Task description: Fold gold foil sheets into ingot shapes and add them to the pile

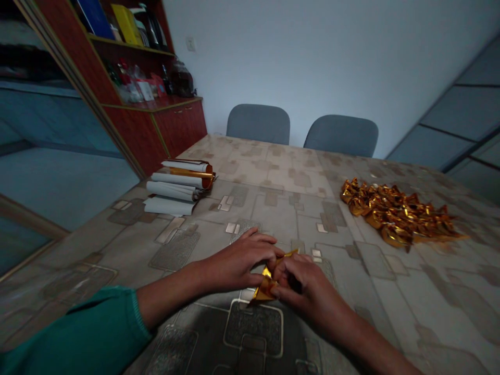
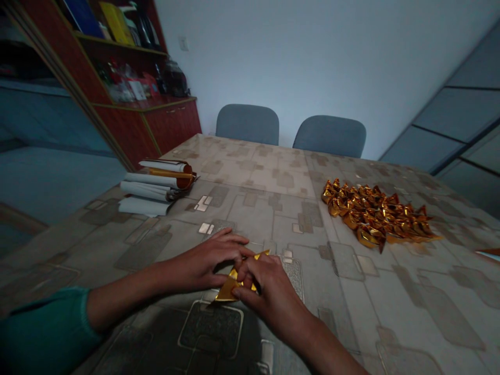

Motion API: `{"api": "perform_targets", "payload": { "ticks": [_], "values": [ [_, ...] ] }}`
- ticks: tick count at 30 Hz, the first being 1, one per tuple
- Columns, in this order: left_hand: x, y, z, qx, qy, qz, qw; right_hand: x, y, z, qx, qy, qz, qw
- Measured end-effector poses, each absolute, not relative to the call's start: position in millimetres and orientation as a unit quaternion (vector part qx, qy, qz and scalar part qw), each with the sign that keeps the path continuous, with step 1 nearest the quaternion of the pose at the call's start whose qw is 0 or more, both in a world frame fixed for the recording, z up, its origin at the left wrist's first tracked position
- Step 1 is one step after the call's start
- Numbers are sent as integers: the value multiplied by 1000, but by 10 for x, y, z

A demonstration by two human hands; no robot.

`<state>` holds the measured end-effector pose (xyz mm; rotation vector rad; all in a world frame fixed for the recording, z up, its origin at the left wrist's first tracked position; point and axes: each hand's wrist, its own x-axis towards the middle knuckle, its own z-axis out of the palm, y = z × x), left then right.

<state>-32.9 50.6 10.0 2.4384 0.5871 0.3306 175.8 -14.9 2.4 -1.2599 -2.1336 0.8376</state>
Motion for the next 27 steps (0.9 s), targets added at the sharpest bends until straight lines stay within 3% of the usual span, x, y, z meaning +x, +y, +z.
{"api": "perform_targets", "payload": {
  "ticks": [4, 7, 14, 27],
  "values": [
    [-401, 419, 218, 934, 225, 131, 243, 1750, -147, -20, -467, -792, 297, 258],
    [-447, 154, 259, 936, 271, 174, 140, 1752, -141, -40, -454, -803, 286, 260],
    [-519, -640, -92, 953, 246, 167, -61, 1758, -158, -44, -426, -825, 258, 268],
    [-558, -744, -266, 944, 274, 124, -139, 1779, -152, -51, -396, -867, 190, 238]
  ]
}}
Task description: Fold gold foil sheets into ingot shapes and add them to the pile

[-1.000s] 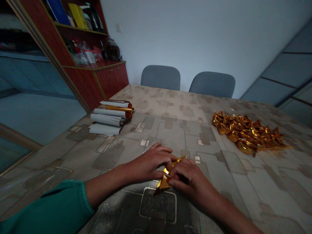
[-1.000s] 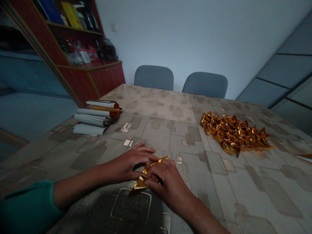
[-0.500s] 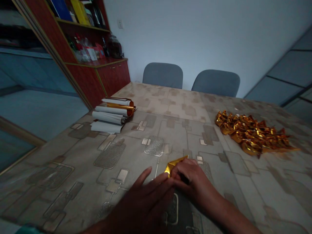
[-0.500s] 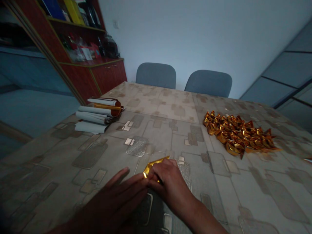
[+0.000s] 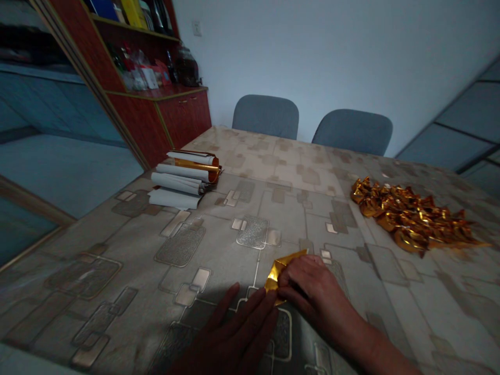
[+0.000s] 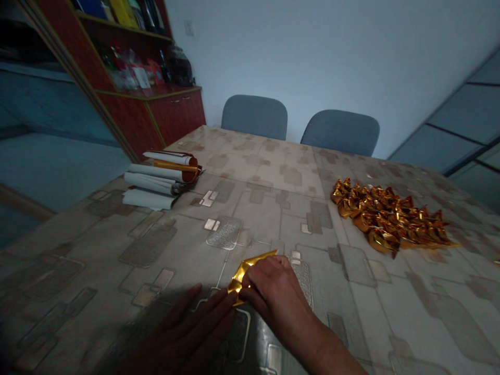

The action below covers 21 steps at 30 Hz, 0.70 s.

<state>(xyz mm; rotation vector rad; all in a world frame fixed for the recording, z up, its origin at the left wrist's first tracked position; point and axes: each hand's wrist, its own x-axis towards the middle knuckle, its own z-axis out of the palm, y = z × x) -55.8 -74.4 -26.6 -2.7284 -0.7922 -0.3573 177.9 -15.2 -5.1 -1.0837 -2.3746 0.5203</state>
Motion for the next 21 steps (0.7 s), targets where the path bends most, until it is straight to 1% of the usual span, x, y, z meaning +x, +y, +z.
{"api": "perform_targets", "payload": {
  "ticks": [7, 15, 21],
  "values": [
    [-542, -733, -232, -925, -305, -149, 171, 1769, -163, -67, -399, -875, 155, 227],
    [-482, -669, -195, -922, -314, -173, 145, 1737, -187, -49, -410, -880, 142, 196],
    [-475, -638, -178, -923, -304, -187, 146, 1752, -194, -60, -395, -883, 172, 186]
  ]
}}
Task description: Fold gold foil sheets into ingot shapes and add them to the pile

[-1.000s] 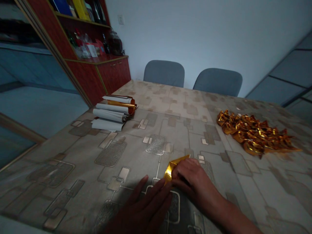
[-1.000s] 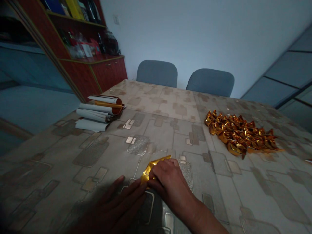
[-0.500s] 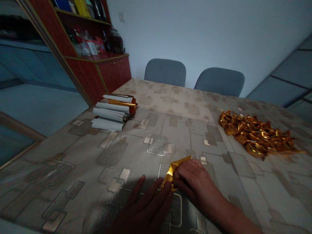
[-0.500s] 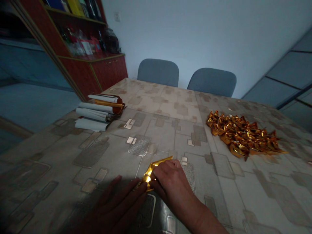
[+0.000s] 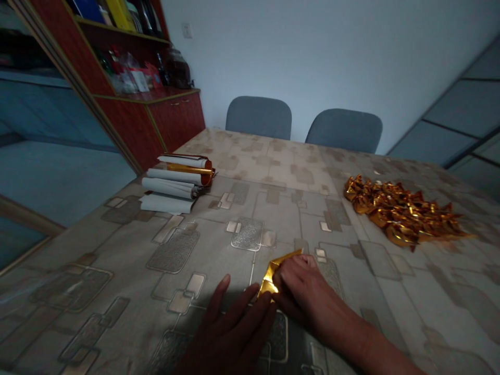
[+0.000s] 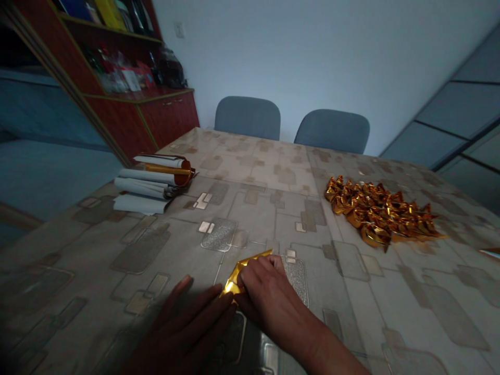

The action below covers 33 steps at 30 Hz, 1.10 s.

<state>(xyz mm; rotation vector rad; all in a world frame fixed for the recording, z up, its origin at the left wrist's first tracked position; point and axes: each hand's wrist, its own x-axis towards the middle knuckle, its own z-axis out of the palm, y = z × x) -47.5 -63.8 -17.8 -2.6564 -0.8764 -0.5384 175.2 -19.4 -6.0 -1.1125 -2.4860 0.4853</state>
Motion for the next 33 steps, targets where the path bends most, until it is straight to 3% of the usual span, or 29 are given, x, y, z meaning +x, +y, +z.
{"api": "perform_targets", "payload": {
  "ticks": [9, 16, 25, 33],
  "values": [
    [-487, -657, -245, -928, -300, -189, 110, 1872, -169, 73, -365, -882, 233, 184],
    [-520, -505, -106, -939, -324, -108, -36, 2047, -226, 118, -331, -871, 293, 215],
    [-475, -357, 79, -935, -335, -59, -98, 2025, -332, 98, -362, -904, 186, 133],
    [-550, -436, 17, -935, -336, -109, -42, 2054, -348, 39, -338, -917, 153, 149]
  ]
}}
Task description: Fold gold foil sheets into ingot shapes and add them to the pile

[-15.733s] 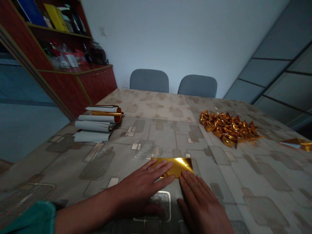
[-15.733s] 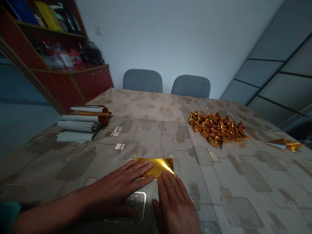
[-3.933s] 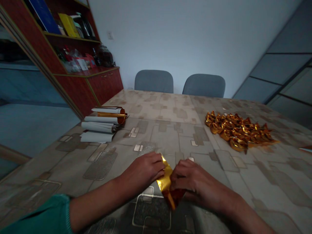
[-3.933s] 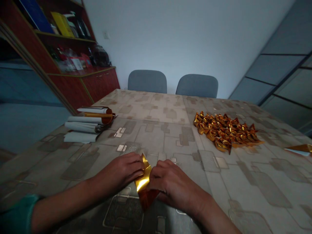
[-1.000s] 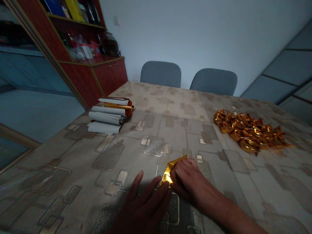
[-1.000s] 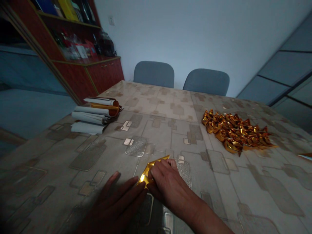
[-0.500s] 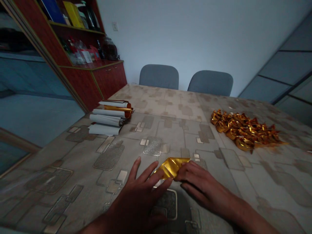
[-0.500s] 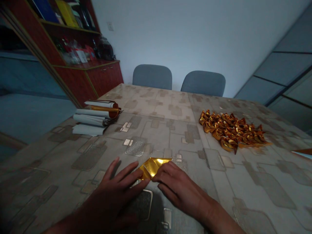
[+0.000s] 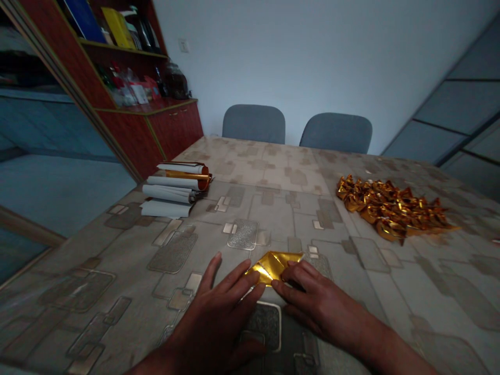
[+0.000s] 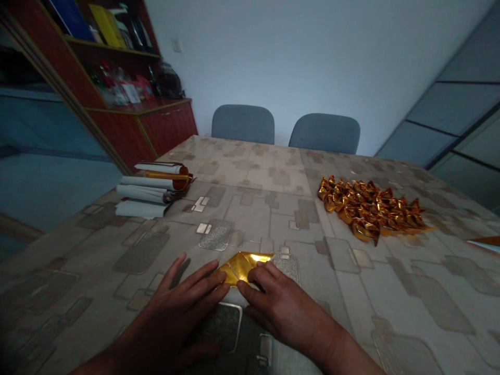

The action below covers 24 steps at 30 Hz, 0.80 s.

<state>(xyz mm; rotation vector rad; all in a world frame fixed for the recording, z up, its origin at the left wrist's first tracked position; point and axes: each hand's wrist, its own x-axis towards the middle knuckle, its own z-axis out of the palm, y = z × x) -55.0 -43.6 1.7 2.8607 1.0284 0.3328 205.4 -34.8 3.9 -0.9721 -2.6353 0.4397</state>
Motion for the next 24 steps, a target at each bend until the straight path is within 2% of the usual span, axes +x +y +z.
{"api": "perform_targets", "payload": {
  "ticks": [6, 16, 19, 21, 24],
  "values": [
    [-697, -481, -77, 932, 338, 125, -26, 2043, -357, 69, -343, -912, 164, 154],
    [-876, -516, -119, 922, 356, 145, -54, 2043, -348, 98, -347, -910, 184, 135],
    [-753, -493, -90, 912, 372, 171, -37, 2038, -355, 108, -355, -906, 189, 133],
    [-593, -426, -51, 908, 377, 179, 14, 2034, -356, 106, -356, -904, 193, 136],
    [-334, -256, 16, 923, 335, 180, 49, 2034, -354, 100, -353, -903, 199, 143]
  ]
}}
